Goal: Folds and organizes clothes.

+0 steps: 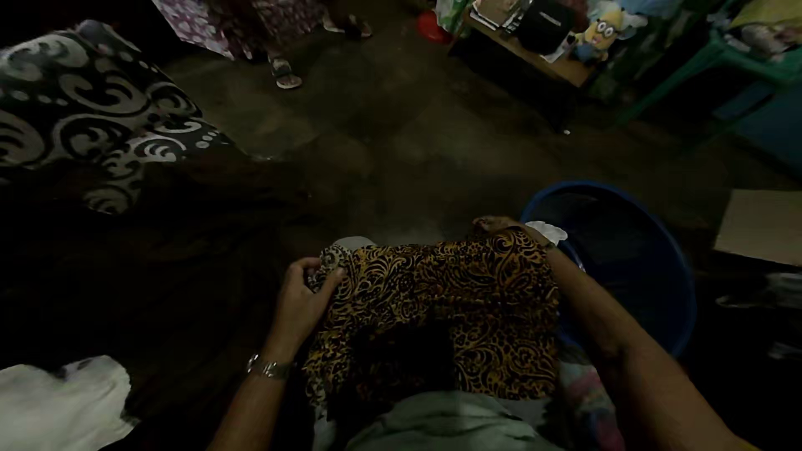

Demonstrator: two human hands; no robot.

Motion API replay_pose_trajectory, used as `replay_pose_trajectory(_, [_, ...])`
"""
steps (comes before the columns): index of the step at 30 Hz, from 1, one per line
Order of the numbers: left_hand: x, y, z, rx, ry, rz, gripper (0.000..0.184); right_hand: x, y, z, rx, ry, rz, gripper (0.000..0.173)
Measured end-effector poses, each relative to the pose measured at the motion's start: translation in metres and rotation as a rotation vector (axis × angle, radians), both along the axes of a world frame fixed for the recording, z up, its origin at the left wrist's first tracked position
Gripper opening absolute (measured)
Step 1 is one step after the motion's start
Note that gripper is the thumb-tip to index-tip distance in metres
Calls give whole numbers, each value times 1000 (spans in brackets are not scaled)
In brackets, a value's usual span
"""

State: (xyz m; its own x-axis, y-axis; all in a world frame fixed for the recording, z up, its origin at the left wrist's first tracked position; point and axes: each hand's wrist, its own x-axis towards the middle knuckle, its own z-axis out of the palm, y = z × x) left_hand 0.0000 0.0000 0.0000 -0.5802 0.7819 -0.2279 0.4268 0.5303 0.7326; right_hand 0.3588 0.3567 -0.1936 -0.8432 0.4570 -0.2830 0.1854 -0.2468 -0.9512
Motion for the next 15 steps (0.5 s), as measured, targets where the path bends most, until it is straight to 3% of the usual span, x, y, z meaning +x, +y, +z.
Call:
replay_pose_trajectory(3, [-3, 12, 2, 2, -43, -23, 61, -17, -31, 104, 21, -144, -370, 25])
replay_pose_trajectory(5, [-4, 14, 1, 86, -19, -85, 47, -14, -37, 138, 6, -32, -567, 17])
replay_pose_trajectory(8, [0, 11, 2, 150, 77, -156, 23, 6, -42, 185, 126, 167, -621, 13])
replay_pose_trajectory(11, [-5, 6, 2, 171, 162, -240, 21, 27, -57, 237, 331, 297, -580, 20])
replay_pose_trajectory(15, [-10, -14, 1, 383, 260, -248, 25, 60, -94, 284, 495, 407, -483, 25])
